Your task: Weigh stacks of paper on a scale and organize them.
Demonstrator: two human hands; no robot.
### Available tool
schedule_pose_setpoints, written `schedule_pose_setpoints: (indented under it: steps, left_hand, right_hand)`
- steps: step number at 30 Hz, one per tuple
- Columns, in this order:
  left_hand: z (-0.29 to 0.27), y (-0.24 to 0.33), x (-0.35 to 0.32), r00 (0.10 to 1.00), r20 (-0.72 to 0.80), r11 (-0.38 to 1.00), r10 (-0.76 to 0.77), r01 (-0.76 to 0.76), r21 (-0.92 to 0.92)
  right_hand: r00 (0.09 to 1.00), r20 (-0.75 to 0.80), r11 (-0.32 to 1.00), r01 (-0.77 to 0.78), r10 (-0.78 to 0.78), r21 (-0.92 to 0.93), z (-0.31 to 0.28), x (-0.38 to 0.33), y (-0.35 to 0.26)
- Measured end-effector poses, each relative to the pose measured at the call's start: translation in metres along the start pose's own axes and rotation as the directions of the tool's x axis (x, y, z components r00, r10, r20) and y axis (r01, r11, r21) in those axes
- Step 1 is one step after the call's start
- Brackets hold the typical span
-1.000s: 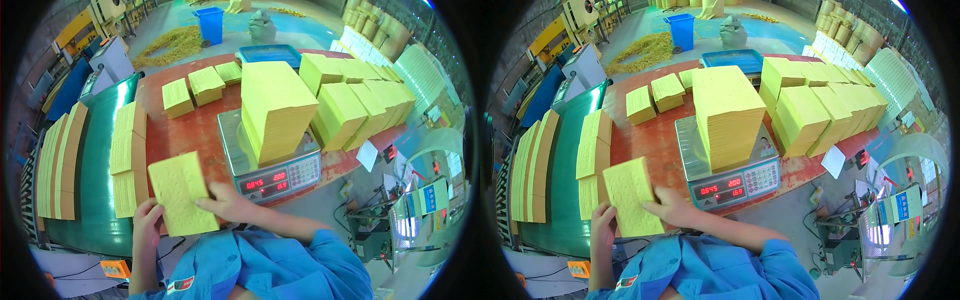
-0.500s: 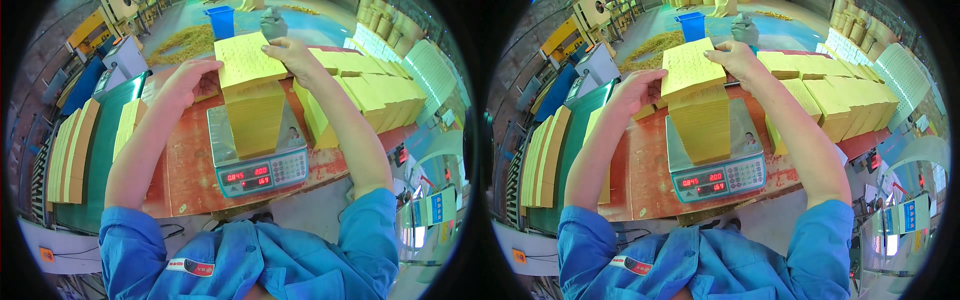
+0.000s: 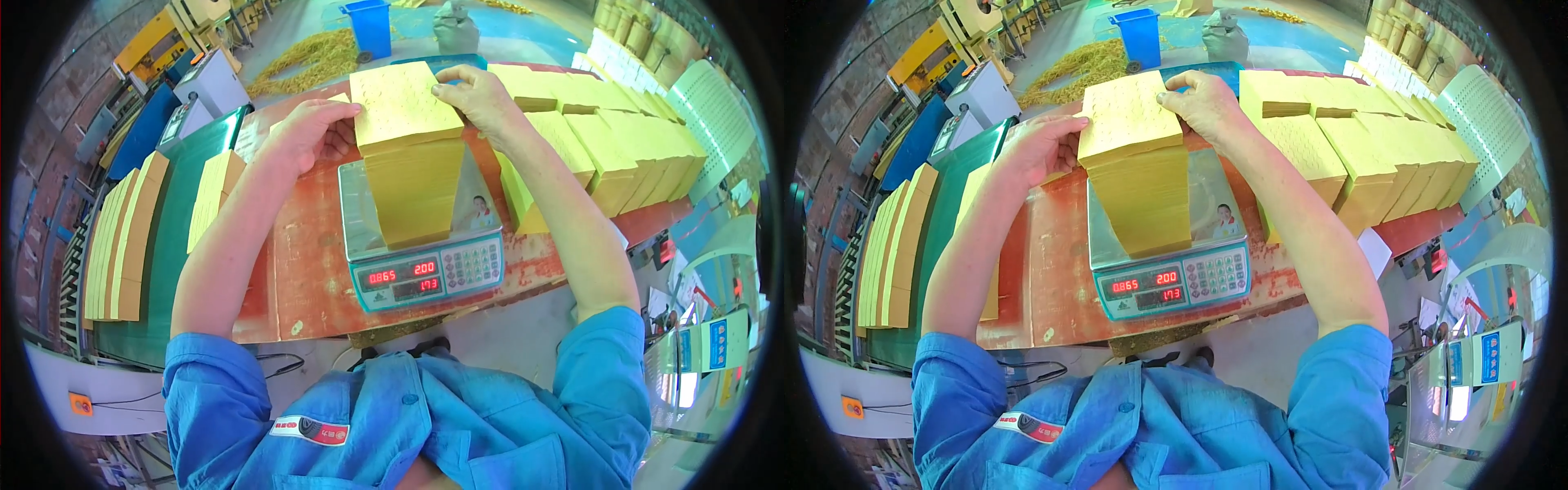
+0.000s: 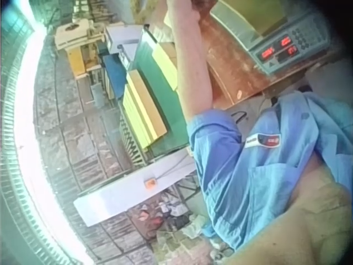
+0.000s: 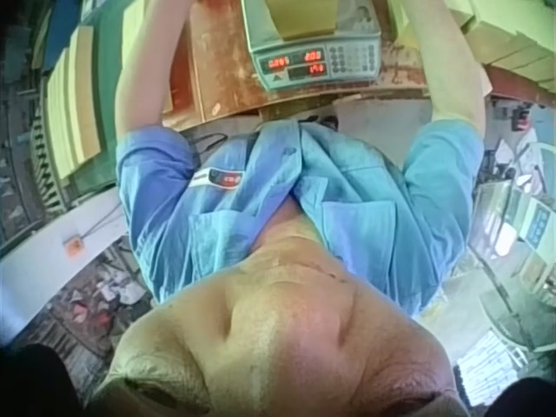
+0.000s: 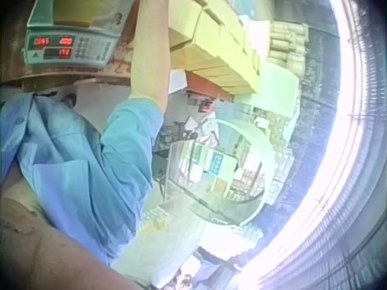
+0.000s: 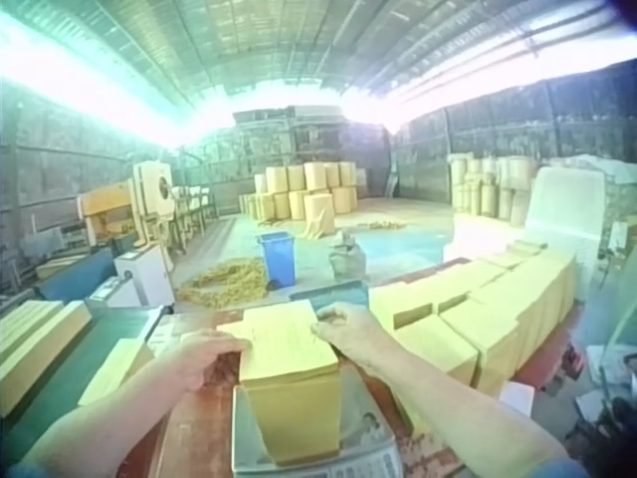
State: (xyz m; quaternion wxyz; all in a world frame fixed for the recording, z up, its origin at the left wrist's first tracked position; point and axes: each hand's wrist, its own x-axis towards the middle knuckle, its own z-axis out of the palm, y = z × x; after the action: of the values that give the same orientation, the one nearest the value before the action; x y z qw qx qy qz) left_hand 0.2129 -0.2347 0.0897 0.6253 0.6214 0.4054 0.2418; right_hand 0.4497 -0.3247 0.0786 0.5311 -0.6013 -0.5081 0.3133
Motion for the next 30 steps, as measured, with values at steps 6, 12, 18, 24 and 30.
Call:
schedule_pose_setpoints:
  steps: [6, 12, 18, 24, 30]
  left_hand:
    - [-0.011, 0.001, 0.014, 0.997, 0.083, 0.995, -0.008, 0.000, 0.097]
    - [-0.008, 0.005, 0.009, 0.996, 0.091, 0.990, -0.001, -0.011, 0.138]
    - [-0.007, 0.002, 0.008, 0.996, 0.093, 0.990, 0.013, -0.026, 0.140]
    - [-0.016, -0.002, 0.010, 0.996, 0.087, 0.981, 0.026, -0.042, 0.191]
    - [-0.009, -0.007, 0.004, 0.998, 0.023, 0.981, 0.058, -0.061, 0.184]
  right_hand:
    - [0.993, -0.046, 0.994, 0.108, -0.108, -0.002, -0.002, 0.008, 0.021]
    - [0.998, -0.040, 0.953, 0.059, -0.049, 0.296, -0.002, -0.003, 0.026]
    - [0.998, -0.048, 0.915, 0.063, -0.048, 0.398, 0.004, 0.002, 0.037]
    - [0.996, -0.052, 0.914, 0.092, -0.077, 0.395, 0.010, -0.001, 0.034]
    - [0.996, -0.027, 0.958, 0.094, -0.089, 0.270, 0.003, -0.005, 0.038]
